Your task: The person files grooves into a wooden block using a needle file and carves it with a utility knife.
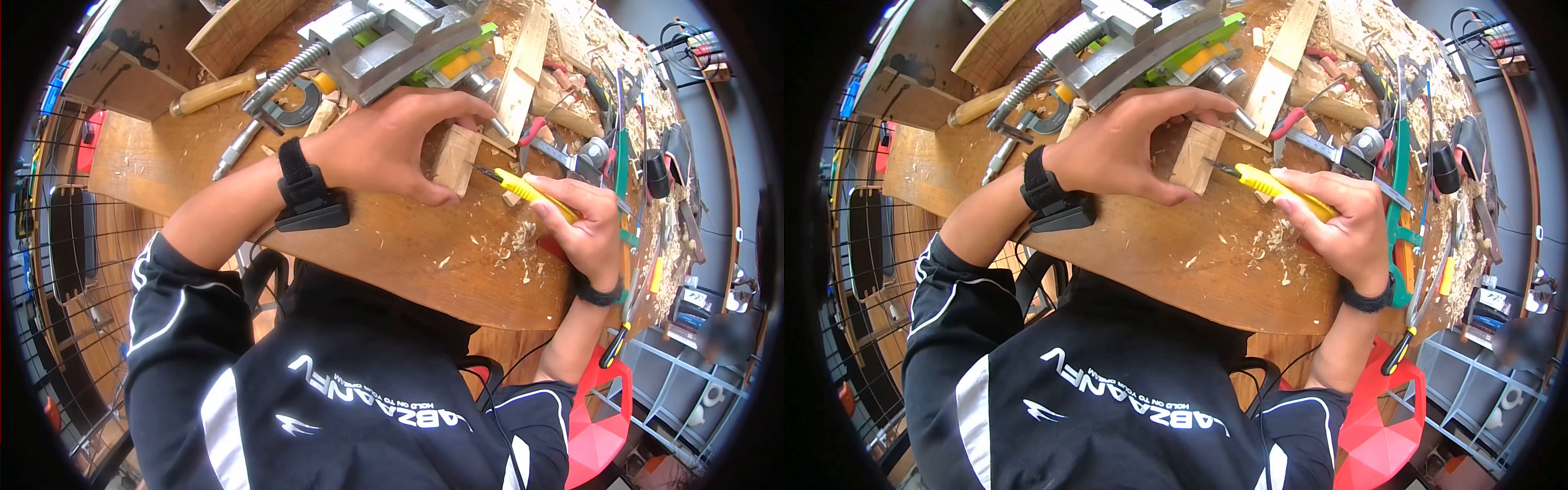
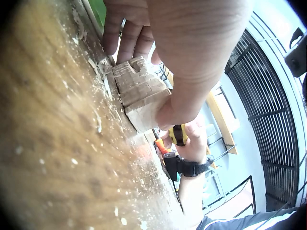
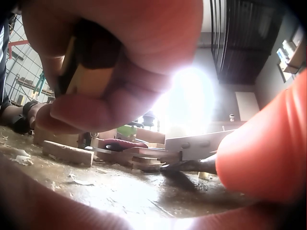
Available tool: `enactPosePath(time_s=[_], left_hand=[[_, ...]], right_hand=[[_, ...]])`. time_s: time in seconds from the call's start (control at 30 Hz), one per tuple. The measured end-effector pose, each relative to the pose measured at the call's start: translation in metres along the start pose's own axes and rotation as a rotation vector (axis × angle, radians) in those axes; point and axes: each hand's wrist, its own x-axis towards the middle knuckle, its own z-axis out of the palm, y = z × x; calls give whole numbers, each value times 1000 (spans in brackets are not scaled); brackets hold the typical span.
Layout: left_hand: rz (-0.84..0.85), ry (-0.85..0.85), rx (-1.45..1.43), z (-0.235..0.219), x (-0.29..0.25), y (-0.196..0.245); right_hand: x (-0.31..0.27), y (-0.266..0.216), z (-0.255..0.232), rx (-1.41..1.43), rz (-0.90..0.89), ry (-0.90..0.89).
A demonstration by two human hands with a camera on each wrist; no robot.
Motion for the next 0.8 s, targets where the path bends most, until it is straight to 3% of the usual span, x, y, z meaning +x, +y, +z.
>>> enactPosePath(time_s=[0.37,0.8], left_hand=[[-4,-10,1,1,1,-1],[-1,-13,6,-1,1,1]], right_hand=[[0,-2,1,1,56,8],[0,-1,0,-13,-1,-1]])
